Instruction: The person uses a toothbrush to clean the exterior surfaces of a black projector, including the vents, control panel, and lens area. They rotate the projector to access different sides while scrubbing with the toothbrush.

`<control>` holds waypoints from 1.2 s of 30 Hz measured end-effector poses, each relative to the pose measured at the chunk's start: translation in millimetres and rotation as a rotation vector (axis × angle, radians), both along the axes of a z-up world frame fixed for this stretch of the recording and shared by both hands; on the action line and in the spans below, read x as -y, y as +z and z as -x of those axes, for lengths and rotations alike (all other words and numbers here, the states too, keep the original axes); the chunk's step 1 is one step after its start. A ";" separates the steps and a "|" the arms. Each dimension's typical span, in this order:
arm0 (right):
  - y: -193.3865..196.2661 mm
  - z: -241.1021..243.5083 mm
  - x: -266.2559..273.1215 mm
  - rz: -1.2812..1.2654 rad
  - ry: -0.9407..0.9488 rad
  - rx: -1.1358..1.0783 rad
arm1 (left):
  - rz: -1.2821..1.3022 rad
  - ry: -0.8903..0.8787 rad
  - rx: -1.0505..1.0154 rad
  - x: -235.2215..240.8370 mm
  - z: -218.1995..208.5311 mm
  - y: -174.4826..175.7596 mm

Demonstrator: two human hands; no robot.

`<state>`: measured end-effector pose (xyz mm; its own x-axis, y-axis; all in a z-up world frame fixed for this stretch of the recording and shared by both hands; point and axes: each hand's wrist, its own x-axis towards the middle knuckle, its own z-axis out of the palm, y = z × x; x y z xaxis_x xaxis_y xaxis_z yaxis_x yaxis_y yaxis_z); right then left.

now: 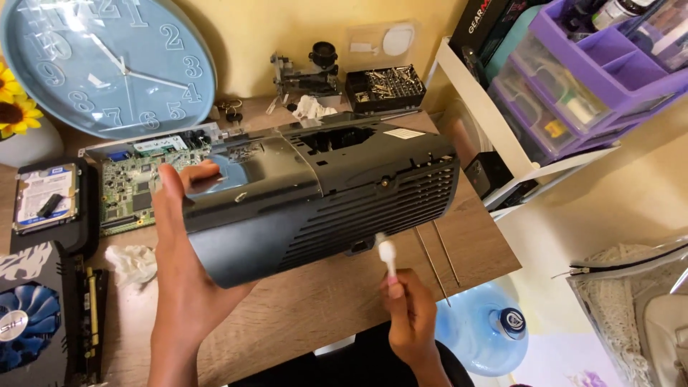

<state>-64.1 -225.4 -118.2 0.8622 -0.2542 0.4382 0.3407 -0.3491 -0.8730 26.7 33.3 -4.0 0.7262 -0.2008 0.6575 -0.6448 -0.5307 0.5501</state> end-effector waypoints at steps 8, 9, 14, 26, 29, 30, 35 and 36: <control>9.9 2.2 0.5 0.046 -0.003 -0.042 | -0.007 -0.015 0.056 -0.7 -4.1 0.4; 5.9 0.1 2.0 0.044 -0.009 -0.043 | -0.008 -0.021 0.055 -0.9 -4.0 0.5; -9.7 -2.3 8.8 -0.062 -0.052 0.017 | 0.029 -0.034 0.046 -1.4 -3.9 2.2; 2.2 -10.6 16.9 -0.156 -0.095 0.125 | 0.019 -0.017 0.049 -2.1 -5.8 0.6; 1.1 -10.8 13.6 -0.249 -0.029 0.094 | 0.024 -0.007 0.059 0.8 -5.5 0.4; 3.0 -8.3 12.4 -0.247 -0.028 0.094 | 0.025 -0.006 0.059 0.6 -5.6 -0.2; 17.6 -18.9 3.3 -0.367 -0.006 0.162 | 0.024 -0.010 0.082 1.4 -5.1 -1.4; -2.2 -15.1 9.7 -0.366 0.000 0.161 | 0.026 -0.005 0.083 1.0 -5.1 -1.2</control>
<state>-49.0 -235.1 -120.3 0.7896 -0.4187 0.4485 0.4836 -0.0252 -0.8749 31.8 32.3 -5.2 0.6682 -0.1864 0.7203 -0.6911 -0.5141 0.5081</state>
